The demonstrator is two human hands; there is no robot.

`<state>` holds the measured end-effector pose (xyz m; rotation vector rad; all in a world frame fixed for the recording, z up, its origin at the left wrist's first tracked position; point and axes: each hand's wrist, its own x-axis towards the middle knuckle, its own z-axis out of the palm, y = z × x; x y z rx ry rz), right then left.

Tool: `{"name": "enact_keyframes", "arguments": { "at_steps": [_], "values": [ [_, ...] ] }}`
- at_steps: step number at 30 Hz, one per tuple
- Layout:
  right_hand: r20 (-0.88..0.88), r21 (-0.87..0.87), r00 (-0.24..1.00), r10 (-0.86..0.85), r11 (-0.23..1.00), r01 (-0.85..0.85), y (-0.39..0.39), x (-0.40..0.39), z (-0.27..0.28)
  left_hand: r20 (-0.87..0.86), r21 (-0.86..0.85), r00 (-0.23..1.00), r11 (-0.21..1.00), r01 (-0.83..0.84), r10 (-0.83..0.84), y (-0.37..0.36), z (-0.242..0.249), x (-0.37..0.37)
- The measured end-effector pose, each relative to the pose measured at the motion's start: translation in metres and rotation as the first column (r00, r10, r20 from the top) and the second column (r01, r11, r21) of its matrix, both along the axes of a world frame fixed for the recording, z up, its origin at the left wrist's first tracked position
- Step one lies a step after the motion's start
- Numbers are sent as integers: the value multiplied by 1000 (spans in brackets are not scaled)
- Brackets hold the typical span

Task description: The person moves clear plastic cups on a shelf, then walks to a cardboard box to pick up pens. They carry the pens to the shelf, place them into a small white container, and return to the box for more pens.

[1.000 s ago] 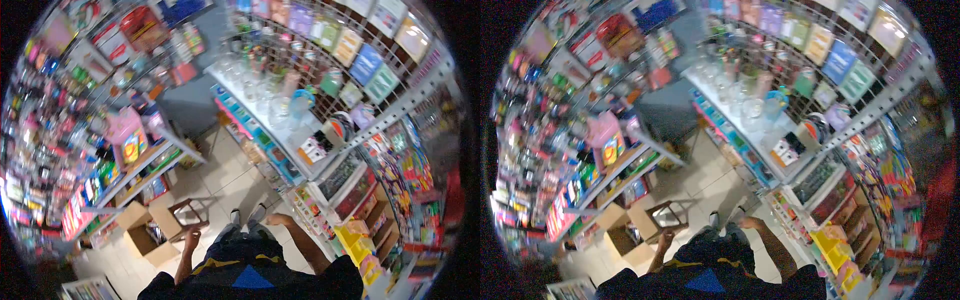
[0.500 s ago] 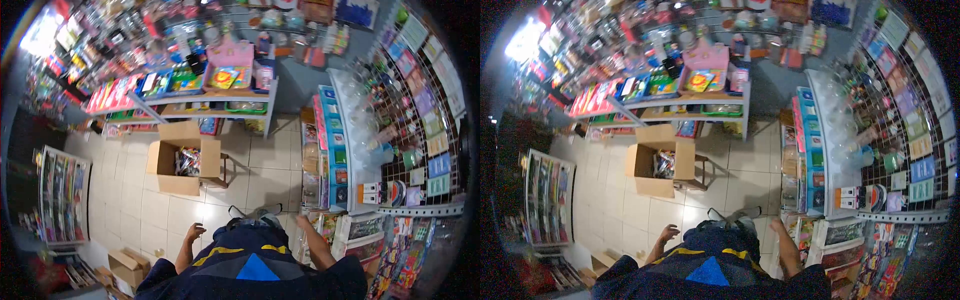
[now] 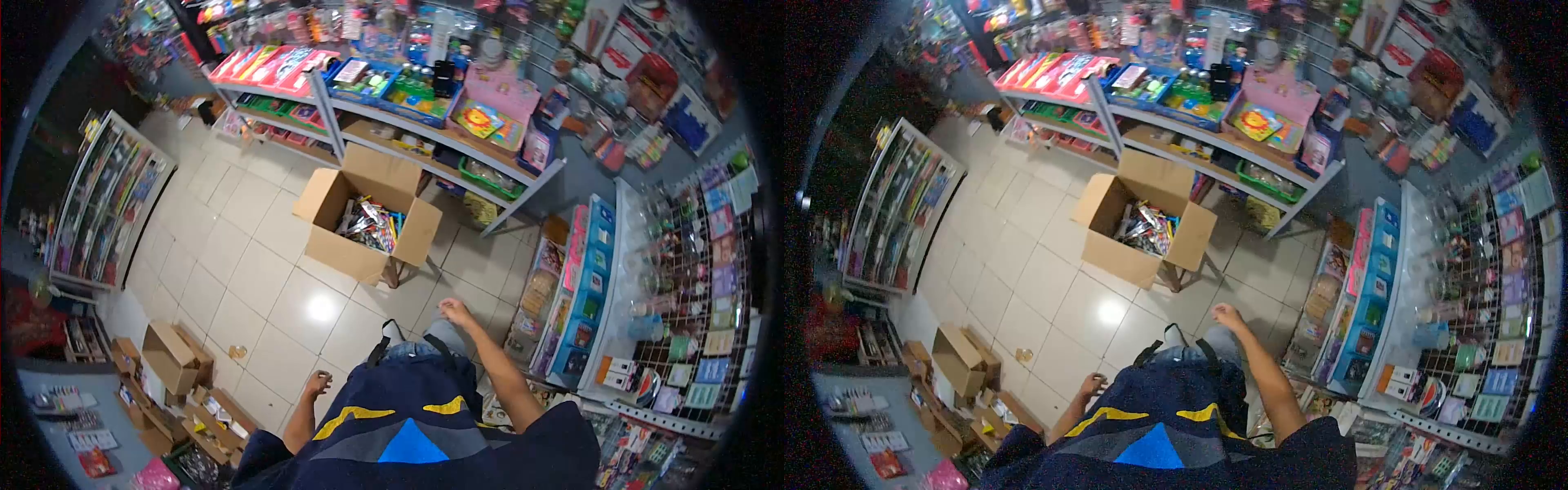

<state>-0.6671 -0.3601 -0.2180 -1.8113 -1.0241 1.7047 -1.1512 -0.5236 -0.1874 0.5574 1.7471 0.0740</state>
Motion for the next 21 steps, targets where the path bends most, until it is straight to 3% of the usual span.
{"name": "enact_keyframes", "arguments": {
  "at_steps": [4, 7, 11, 14, 18, 21],
  "values": [
    [-103, 208, 965, 240, 954, -215, 20, -52, 14, 3, 247, 991, 960, -134, 137, 21, -14, 4],
    [-58, 285, 934, 352, 903, -322, 59, -74, 27, 99, 538, 964, 802, -260, 246, 68, -33, 21],
    [-30, 353, 907, 419, 854, -383, 128, -89, 60, 105, 714, 972, 665, -219, 208, 158, 4, 58],
    [38, 370, 902, 430, 833, -412, 187, -98, 81, 153, 739, 965, 624, -253, 211, 229, 31, 83],
    [107, 405, 874, 473, 782, -473, 260, -113, 68, 134, 696, 937, 643, -321, 322, 308, 41, 105],
    [249, 388, 785, 567, 685, -617, 310, -121, 34, 218, 437, 828, 707, -556, 516, 356, 70, 129]
  ]
}}
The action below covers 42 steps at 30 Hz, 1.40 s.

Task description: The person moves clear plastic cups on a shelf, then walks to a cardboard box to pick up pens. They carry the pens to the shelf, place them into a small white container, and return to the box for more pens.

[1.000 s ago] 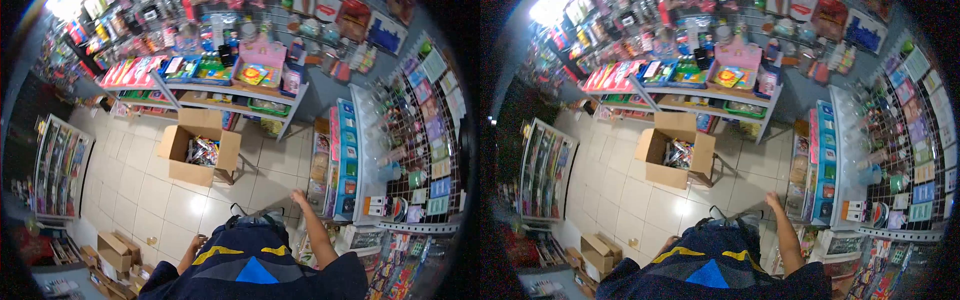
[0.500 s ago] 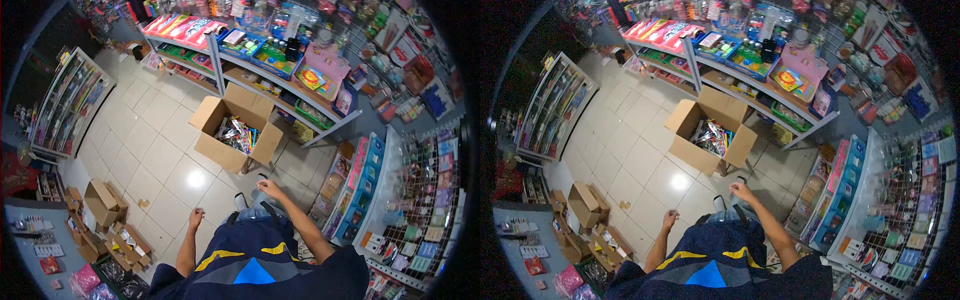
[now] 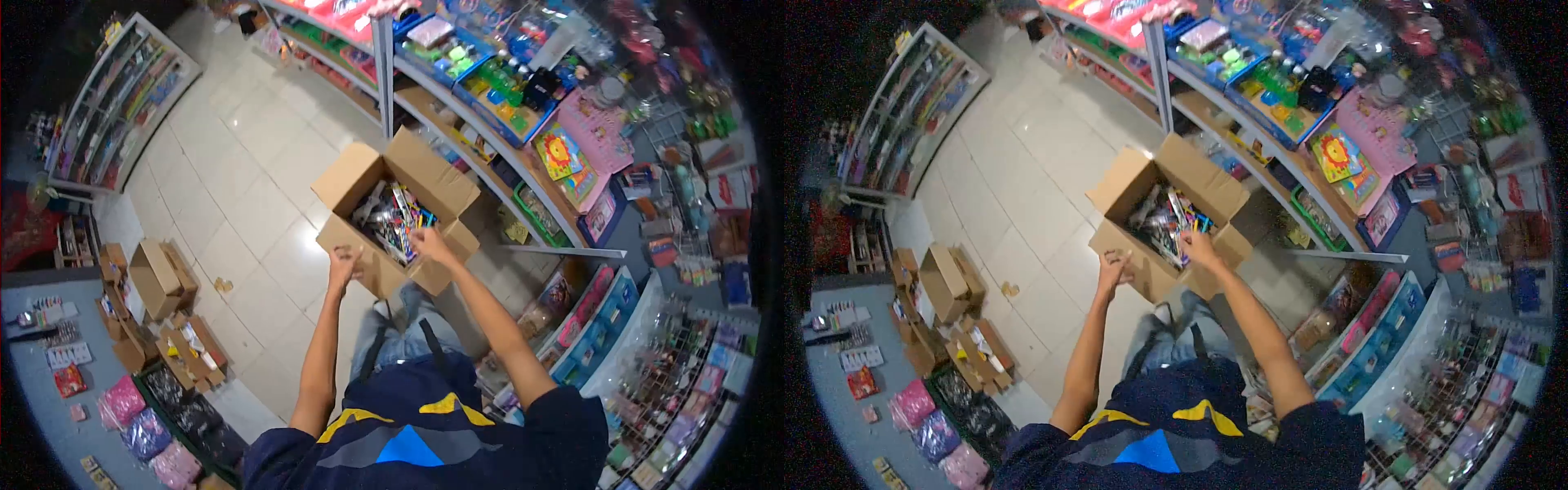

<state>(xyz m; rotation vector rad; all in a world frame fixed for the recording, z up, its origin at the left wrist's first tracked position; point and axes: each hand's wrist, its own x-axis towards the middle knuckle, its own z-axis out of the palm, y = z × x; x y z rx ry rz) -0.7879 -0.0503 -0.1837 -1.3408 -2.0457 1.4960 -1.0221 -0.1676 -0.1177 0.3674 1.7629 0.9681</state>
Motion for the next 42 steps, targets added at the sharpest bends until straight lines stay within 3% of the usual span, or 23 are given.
{"name": "enact_keyframes", "arguments": {
  "at_steps": [2, 6, 7, 8, 11, 12, 14, 19, 22, 23, 26, 27, 33, 37, 40, 42],
  "values": [
    [-26, -29, 1000, 4, 1000, -5, 22, -7, -51, 36, -76, 999, 996, 37, -34, 13, -33, 2],
    [135, 8, 987, 88, 996, -90, 57, -25, -62, -124, -34, 992, 999, 21, -25, 14, -98, 9],
    [142, -4, 987, 74, 997, -74, 63, -29, -72, 2, -60, 997, 995, -74, 74, 24, -57, 18],
    [145, -12, 988, 56, 998, -55, 68, -36, -81, 63, -49, 992, 993, -108, 111, 28, -46, 20],
    [143, 86, 989, 22, 996, -35, 82, -53, -74, 197, -37, 966, 986, -161, 165, 27, -45, 17],
    [147, 78, 989, -15, 997, 4, 86, -61, -78, 210, -55, 965, 988, -147, 155, 30, -46, 13],
    [194, 78, 975, 105, 989, -122, 91, -67, -100, 245, -98, 959, 988, -122, 143, 32, -42, 12],
    [513, 182, 832, 211, 920, -346, 86, -90, -100, 269, -87, 950, 986, -142, 160, 32, -44, 10],
    [543, 85, 806, 235, 939, -332, 86, -98, -113, 270, -70, 944, 981, -180, 192, 28, -48, 13],
    [543, 140, 810, 222, 927, -348, 84, -98, -116, 268, -68, 943, 980, -187, 199, 27, -52, 13],
    [627, -8, 700, 343, 901, -434, 86, -103, -128, 256, -49, 948, 982, -180, 187, 24, -58, 13],
    [594, 74, 755, 277, 916, -394, 82, -101, -123, 259, -58, 948, 982, -178, 187, 25, -56, 13],
    [486, -4, 851, 200, 974, -227, 67, -78, -92, 270, -65, 948, 986, -156, 167, 24, -59, 10],
    [343, -177, 939, 34, 984, 29, 56, -54, -66, 276, -63, 949, 989, -137, 149, 23, -63, 9],
    [376, -135, 927, -2, 989, 57, 52, -38, -57, 267, -66, 953, 989, -131, 144, 23, -63, 9],
    [393, -225, 918, 49, 973, 45, 51, -30, -64, 271, -64, 951, 988, -139, 152, 23, -61, 8]
  ]
}}
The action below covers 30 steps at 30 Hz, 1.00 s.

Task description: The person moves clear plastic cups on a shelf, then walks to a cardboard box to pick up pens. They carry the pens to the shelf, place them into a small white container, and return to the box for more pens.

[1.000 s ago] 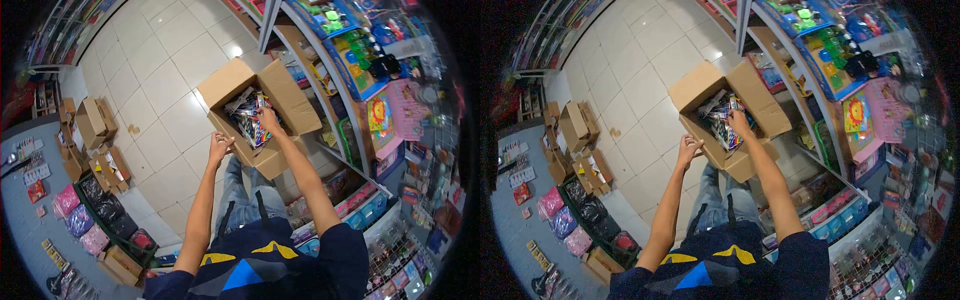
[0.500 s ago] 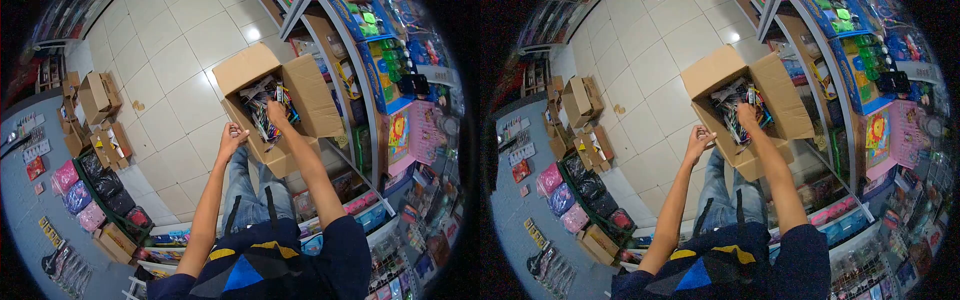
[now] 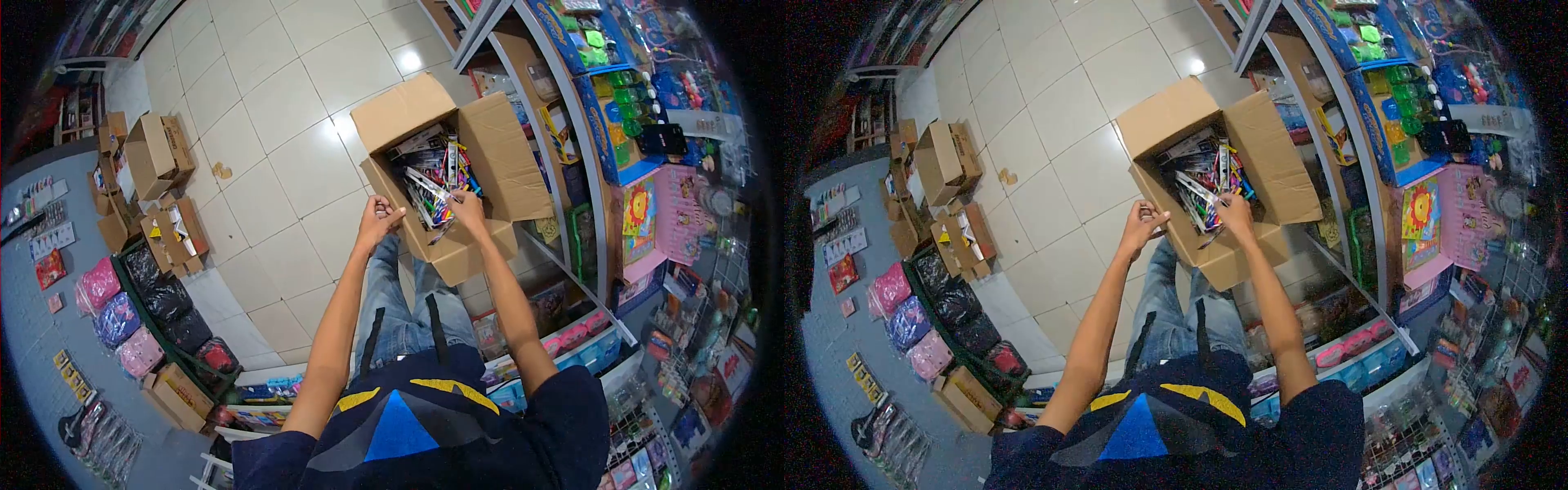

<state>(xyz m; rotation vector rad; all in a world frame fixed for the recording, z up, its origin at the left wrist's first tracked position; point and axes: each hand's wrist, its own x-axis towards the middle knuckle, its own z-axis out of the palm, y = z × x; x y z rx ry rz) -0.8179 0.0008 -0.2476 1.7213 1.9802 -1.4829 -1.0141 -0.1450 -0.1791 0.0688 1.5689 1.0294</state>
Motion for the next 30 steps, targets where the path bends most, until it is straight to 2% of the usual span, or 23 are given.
{"name": "enact_keyframes", "arguments": {
  "at_steps": [2, 5, 8, 9, 12, 13, 16, 17, 20, 21, 22, 24, 25, 26, 28, 30],
  "values": [
    [5, -131, 999, 50, 990, -49, -2, 8, -18, 24, 11, 1000, 1000, -18, 17, 0, 3, 0],
    [102, -129, 990, 98, 988, -84, -10, 3, -23, 29, 10, 999, 999, -31, 31, -2, -3, 2],
    [8, 140, 996, 84, 986, -84, -10, -2, -19, 36, 27, 999, 999, -36, 35, -2, -4, 2],
    [-4, 74, 1000, 24, 997, -24, 0, -19, 23, 35, 30, 999, 999, -36, 35, -3, -3, 1],
    [-374, 411, 926, 60, 905, 108, 7, -24, 23, 28, 31, 999, 999, -34, 33, -3, -3, 2],
    [-503, 407, 863, 52, 895, 183, 9, -29, 17, 23, 25, 999, 999, -30, 29, -3, -4, 3],
    [-548, 153, 815, -187, 936, 317, 11, -38, 24, 18, 16, 1000, 1000, -22, 22, -2, -4, 3],
    [-533, 192, 826, -182, 925, 328, 11, -44, 31, 17, 15, 1000, 1000, -21, 21, -3, -4, 2],
    [-481, 278, 871, -99, 925, 258, 12, -52, 7, 3, 41, 1000, 999, -24, 24, -5, -8, 2],
    [-432, 195, 895, -112, 957, 214, 12, -58, 24, 2, 42, 1000, 999, -28, 28, -3, -7, 2],
    [-462, 309, 887, 12, 940, 149, 8, -58, 7, 3, 41, 1000, 999, -32, 31, -3, -5, 3],
    [-464, 246, 884, 53, 967, 71, -1, -63, -11, 7, 40, 999, 999, -33, 33, -2, -3, 3],
    [-376, 221, 920, 111, 975, -27, -6, -64, -18, 9, 40, 999, 999, -33, 33, -2, -3, 3],
    [-367, 249, 914, 173, 965, -82, -13, -65, -24, 10, 38, 999, 999, -35, 34, -3, -3, 3],
    [-327, 168, 930, 170, 978, -120, -26, -63, -35, 19, 53, 999, 998, -36, 35, -3, -4, 2],
    [-289, 216, 943, 163, 971, -101, -35, -59, -57, 22, 59, 999, 998, -35, 34, -4, -5, 3]
  ]
}}
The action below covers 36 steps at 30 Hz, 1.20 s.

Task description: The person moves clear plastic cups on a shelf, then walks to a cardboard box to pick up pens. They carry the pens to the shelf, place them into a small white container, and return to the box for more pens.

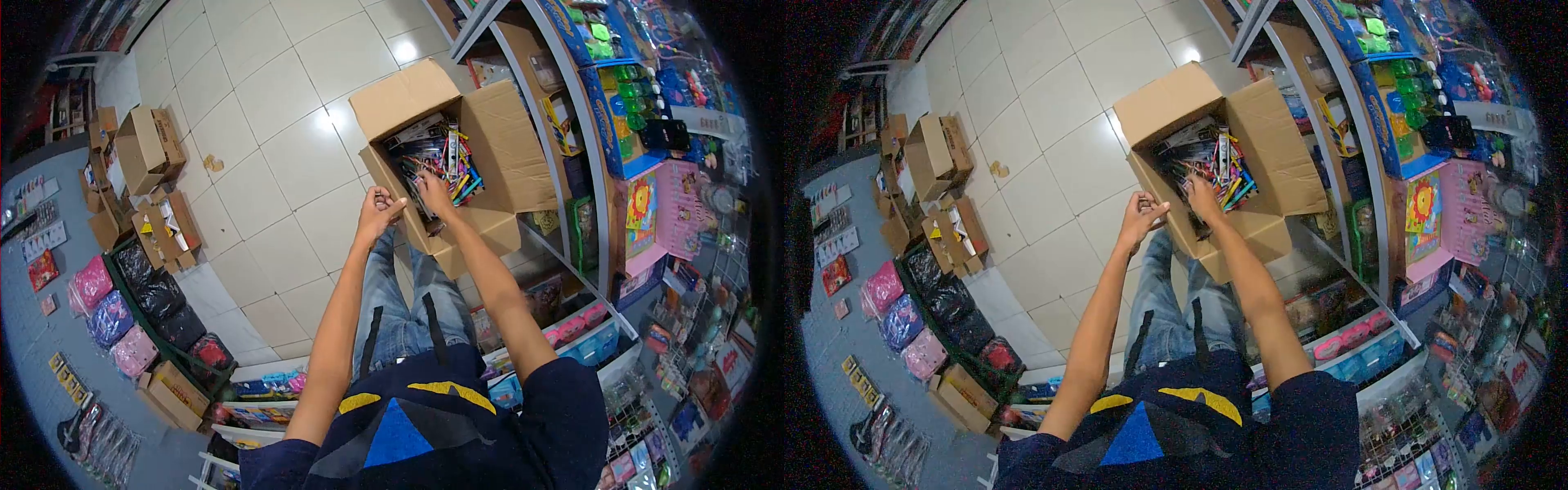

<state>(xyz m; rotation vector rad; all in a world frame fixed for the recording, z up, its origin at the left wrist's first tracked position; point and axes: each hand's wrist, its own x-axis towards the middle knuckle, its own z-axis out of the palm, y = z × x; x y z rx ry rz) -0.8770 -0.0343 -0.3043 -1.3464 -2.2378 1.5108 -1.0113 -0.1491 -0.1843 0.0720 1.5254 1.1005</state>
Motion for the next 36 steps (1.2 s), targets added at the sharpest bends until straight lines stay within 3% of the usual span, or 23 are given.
{"name": "enact_keyframes", "arguments": {
  "at_steps": [4, 5, 8, 9, 17, 19, 24, 25, 27, 30, 31, 33, 35, 36],
  "values": [
    [241, 20, 964, 117, 992, -125, -4, 8, 5, -18, -7, 1000, 1000, 1, -1, -1, -4, 1],
    [389, -98, 906, 165, 986, -137, -3, 7, 13, -24, -7, 1000, 1000, -2, 1, 0, -5, 1],
    [549, -18, 815, 184, 978, -208, -13, 7, 6, -10, 7, 1000, 1000, -8, 8, 0, -1, 1],
    [537, 42, 833, 135, 982, -186, -17, 8, 4, -12, -3, 1000, 1000, 0, 0, 1, 0, 1],
    [532, -39, 821, 205, 975, -219, -16, 11, -14, -22, -10, 1000, 1000, 2, -2, 1, -2, 1],
    [544, -131, 793, 275, 961, -243, -7, 6, -2, -10, -3, 1000, 1000, -2, 2, 0, -1, 1],
    [418, -144, 889, 189, 980, -140, 12, 8, 40, -71, -43, 997, 999, -2, -1, 2, 2, 2],
    [346, -127, 925, 155, 985, -118, 16, 12, 45, -279, -12, 959, 999, 43, -45, 3, 4, 4],
    [191, -60, 979, 71, 996, -61, 21, 19, 55, -655, 17, 750, 990, 143, -97, 3, 13, 9],
    [-92, -118, 995, -47, 992, 36, 24, 31, 71, -916, 12, 395, 979, 205, -72, 14, 41, 17],
    [-200, -81, 978, -64, 996, 48, 23, 32, 82, -788, 18, 611, 988, 155, -82, 20, 57, 20],
    [-197, -239, 978, -68, 971, 19, 25, 35, 107, -583, 147, 812, 984, 104, 1, 28, 49, 28],
    [-229, -336, 964, -133, 941, 50, 21, 32, 128, -333, 249, 942, 967, 54, 33, 34, 35, 31],
    [-220, -334, 969, -114, 942, 35, 19, 31, 131, -310, 262, 948, 965, 21, 63, 36, 35, 32]
  ]
}}
